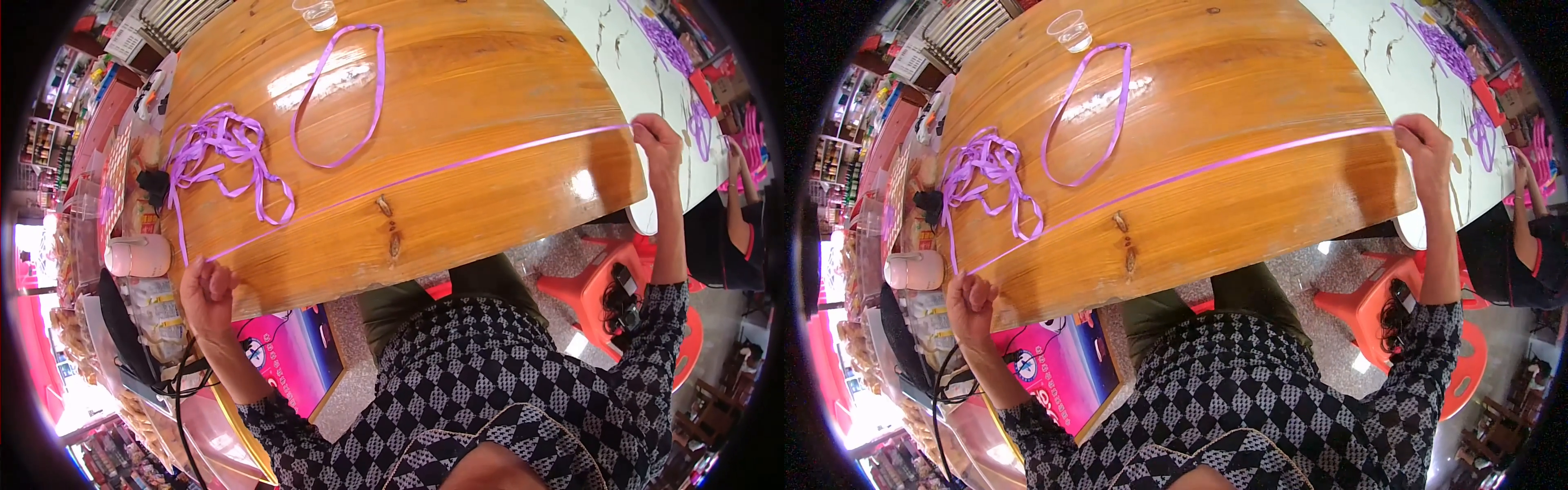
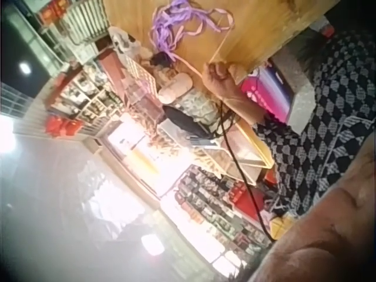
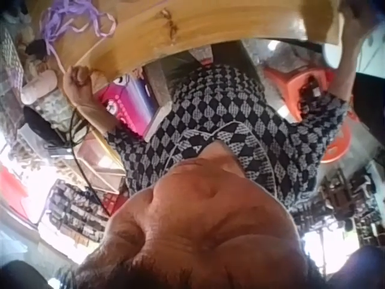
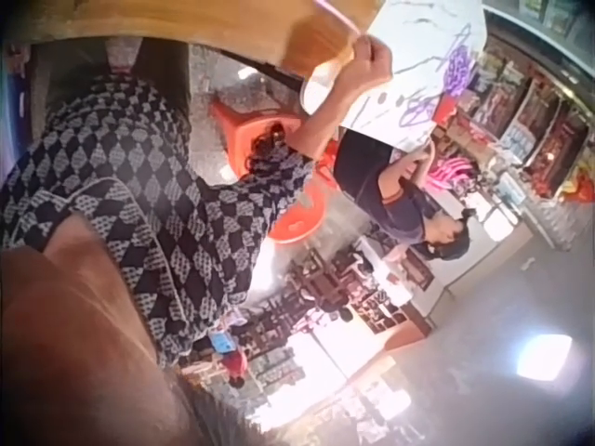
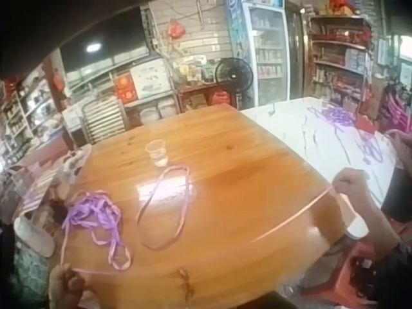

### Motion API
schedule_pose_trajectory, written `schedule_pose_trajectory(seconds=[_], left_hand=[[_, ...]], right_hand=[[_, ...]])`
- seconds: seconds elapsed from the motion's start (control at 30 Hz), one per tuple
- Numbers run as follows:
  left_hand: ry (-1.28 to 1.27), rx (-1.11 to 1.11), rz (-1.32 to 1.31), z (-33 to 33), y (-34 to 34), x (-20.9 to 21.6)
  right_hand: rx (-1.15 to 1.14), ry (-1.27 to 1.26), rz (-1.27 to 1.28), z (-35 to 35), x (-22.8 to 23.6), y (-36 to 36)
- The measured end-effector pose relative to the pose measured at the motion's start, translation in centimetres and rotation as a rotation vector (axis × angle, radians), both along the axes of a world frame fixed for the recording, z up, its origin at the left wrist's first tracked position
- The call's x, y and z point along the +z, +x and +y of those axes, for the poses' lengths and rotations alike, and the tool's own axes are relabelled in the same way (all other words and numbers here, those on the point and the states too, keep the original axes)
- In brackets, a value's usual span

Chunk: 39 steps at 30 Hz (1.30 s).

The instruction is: The person ties knots in purple ribbons by hand, repeatedly looping and pulling the material to create a series of small shapes. After finishing a section, they pull the ribbon taut across the wooden table and continue the process.

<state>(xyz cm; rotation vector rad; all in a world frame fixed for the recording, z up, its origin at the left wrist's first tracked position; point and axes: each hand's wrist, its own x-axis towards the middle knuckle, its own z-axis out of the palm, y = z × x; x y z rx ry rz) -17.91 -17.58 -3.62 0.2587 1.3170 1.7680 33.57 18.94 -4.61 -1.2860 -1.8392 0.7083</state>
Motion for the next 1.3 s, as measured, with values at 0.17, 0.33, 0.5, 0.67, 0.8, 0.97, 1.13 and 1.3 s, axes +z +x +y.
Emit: schedule_pose_trajectory(seconds=[0.17,0.33,0.5,0.67,0.8,0.97,1.13,1.3], left_hand=[[0.013,0.057,-0.059,-0.6,-1.3,-0.5],[0.027,0.08,-0.024,0.4,-1.4,-0.8],[0.232,0.152,-0.305,1.0,-2.7,-0.2],[0.516,-0.059,-0.362,0.8,-4.3,-1.7],[0.257,0.14,0.131,4.9,4.0,0.4],[0.175,-0.14,0.356,9.0,11.7,1.5],[0.174,-0.348,0.167,10.2,14.8,2.2],[0.195,-0.371,0.074,10.3,15.1,1.1]], right_hand=[[-0.067,-0.03,0.071,-0.3,-1.5,1.6],[-0.217,-0.072,0.263,-1.2,-2.7,-0.5],[-0.186,-0.28,0.737,-1.6,-1.8,-2.1],[0.244,-0.78,1.563,-0.9,-1.3,-2.7],[0.196,-0.469,1.002,-2.7,0.0,-7.0],[0.394,-0.361,0.609,-8.2,2.1,-14.8],[0.639,-0.88,0.832,-11.3,3.7,-19.0],[0.842,-0.979,0.966,-12.5,2.8,-19.7]])
